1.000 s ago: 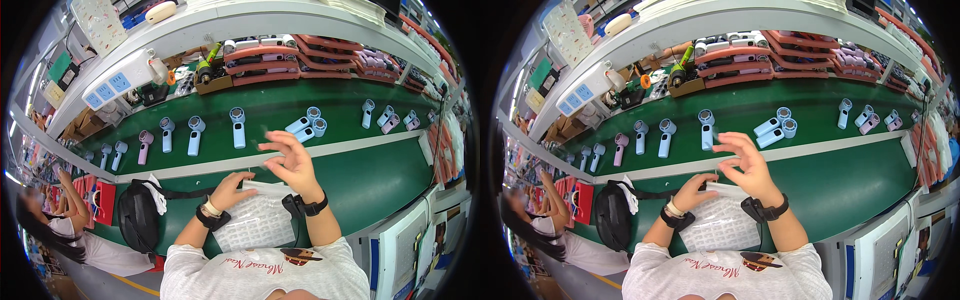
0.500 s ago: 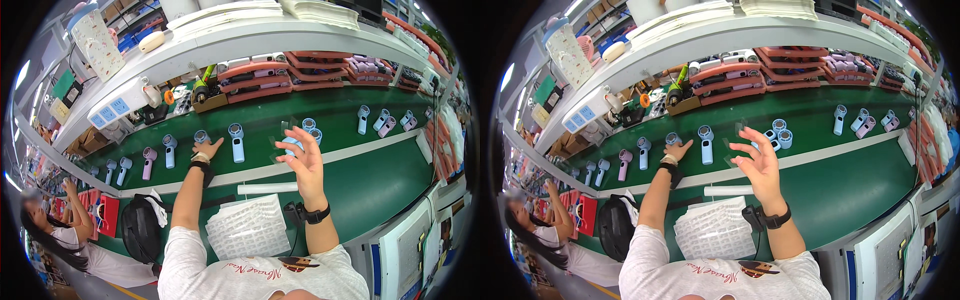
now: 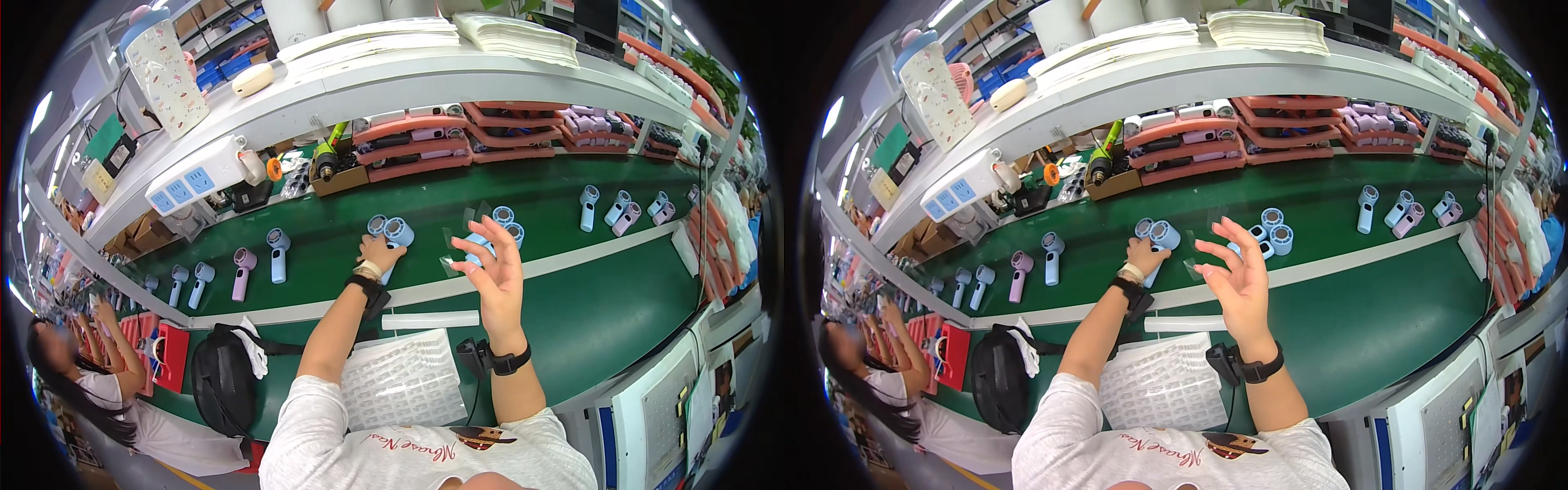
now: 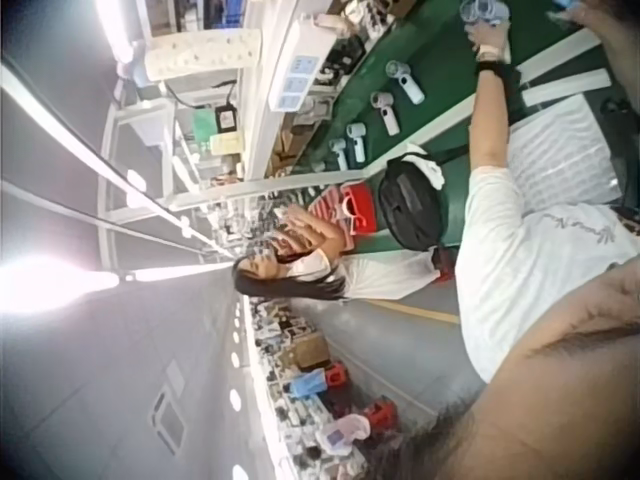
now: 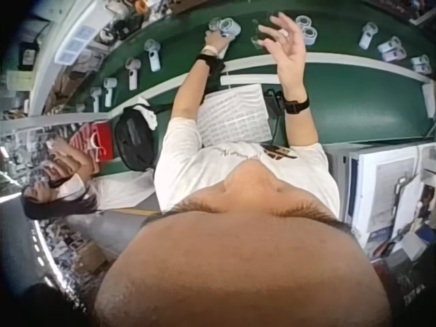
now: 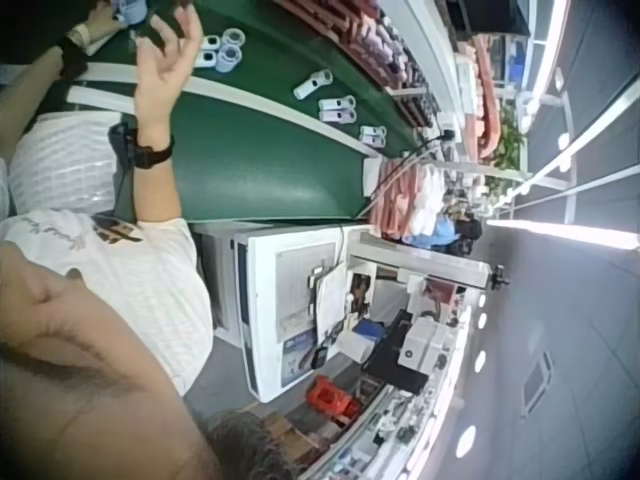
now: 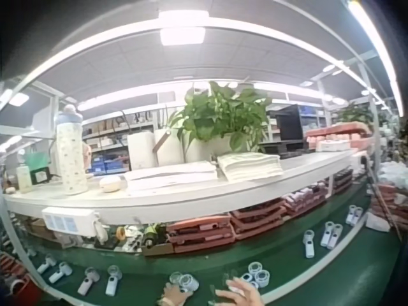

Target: Inspecting and packaging portable hand fans into plastic bags at an assembly line station.

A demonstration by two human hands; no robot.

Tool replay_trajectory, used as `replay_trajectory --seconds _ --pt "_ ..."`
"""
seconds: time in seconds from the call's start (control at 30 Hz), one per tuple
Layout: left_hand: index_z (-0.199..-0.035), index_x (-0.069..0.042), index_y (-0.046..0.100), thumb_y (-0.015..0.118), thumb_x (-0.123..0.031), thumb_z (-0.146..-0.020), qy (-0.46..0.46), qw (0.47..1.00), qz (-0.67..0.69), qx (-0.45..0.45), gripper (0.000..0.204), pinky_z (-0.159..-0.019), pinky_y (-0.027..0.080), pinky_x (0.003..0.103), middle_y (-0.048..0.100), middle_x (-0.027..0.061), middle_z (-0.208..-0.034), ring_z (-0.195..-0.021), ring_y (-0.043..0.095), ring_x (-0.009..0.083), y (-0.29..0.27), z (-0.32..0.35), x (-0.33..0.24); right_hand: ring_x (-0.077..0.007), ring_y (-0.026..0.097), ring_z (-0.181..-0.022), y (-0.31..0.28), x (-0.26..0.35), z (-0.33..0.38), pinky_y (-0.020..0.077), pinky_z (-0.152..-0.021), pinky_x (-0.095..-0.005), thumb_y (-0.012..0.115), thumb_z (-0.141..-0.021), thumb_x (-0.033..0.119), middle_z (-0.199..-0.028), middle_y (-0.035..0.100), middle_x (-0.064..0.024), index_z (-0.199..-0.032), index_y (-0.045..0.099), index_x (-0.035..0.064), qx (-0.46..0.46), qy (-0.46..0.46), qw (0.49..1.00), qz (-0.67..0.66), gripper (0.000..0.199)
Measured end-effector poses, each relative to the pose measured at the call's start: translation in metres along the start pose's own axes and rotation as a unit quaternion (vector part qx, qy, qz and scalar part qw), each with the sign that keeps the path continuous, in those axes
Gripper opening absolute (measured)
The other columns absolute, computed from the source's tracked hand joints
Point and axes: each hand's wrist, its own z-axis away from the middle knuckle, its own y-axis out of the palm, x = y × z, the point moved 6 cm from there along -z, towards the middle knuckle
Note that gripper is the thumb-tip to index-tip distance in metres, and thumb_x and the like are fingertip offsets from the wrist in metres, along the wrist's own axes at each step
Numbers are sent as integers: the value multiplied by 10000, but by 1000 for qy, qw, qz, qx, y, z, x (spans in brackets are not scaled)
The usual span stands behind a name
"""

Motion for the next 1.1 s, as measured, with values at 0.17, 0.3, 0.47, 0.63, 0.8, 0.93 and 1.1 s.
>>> replay_trajectory --seconds 0.17,0.3,0.47,0.63,0.8,0.93,1.1 --pt "-1189 -28 536 569 -337 -762 93 770 605 181 528 -934 422 517 517 195 -1240 -1194 472 362 -11 48 -7 -285 457 -1221 6 -11 4 518 -835 -335 565 -780 -104 -1393 327 -151 -1396 304 56 -22 -27 997 62 688" --pt "-1140 -31 542 509 -358 -774 159 438 868 170 492 -912 450 552 477 209 -1310 -1198 486 368 -100 124 -34 -285 408 -1263 33 -15 13 520 -840 -320 586 -759 -122 -1409 286 -138 -1409 267 80 -20 -36 998 56 752" --pt "-1101 -71 549 507 -400 -778 264 326 899 123 463 -907 441 582 445 213 -1332 -1229 452 392 -147 169 -31 -293 399 -1264 73 -14 25 538 -827 -305 629 -738 -122 -1403 277 -136 -1422 228 107 12 20 1000 -20 824" --pt "-1009 -90 562 505 -457 -788 296 284 904 117 432 -901 431 610 417 222 -1347 -1249 420 412 -158 189 -24 -311 405 -1254 89 -15 34 571 -805 -310 651 -719 -135 -1405 266 -147 -1436 175 120 35 40 998 -35 898" --pt "-990 -97 545 489 -504 -839 327 316 885 101 438 -899 430 611 425 213 -1349 -1242 427 404 -160 197 -27 -320 406 -1251 92 -15 38 582 -811 -330 649 -720 -138 -1413 247 -161 -1443 143 123 48 16 999 16 921" --pt "-993 -103 535 480 -518 -861 334 329 878 91 439 -893 433 609 427 210 -1348 -1233 436 401 -159 199 -27 -324 405 -1251 92 -16 39 584 -809 -334 651 -724 -133 -1418 234 -175 -1446 135 123 59 20 998 26 923" --pt "-991 -102 531 481 -523 -859 340 336 875 76 445 -889 438 605 423 219 -1341 -1229 438 404 -159 200 -26 -324 410 -1247 91 -18 38 587 -803 -336 655 -722 -128 -1421 227 -188 -1445 136 120 58 25 998 24 925"
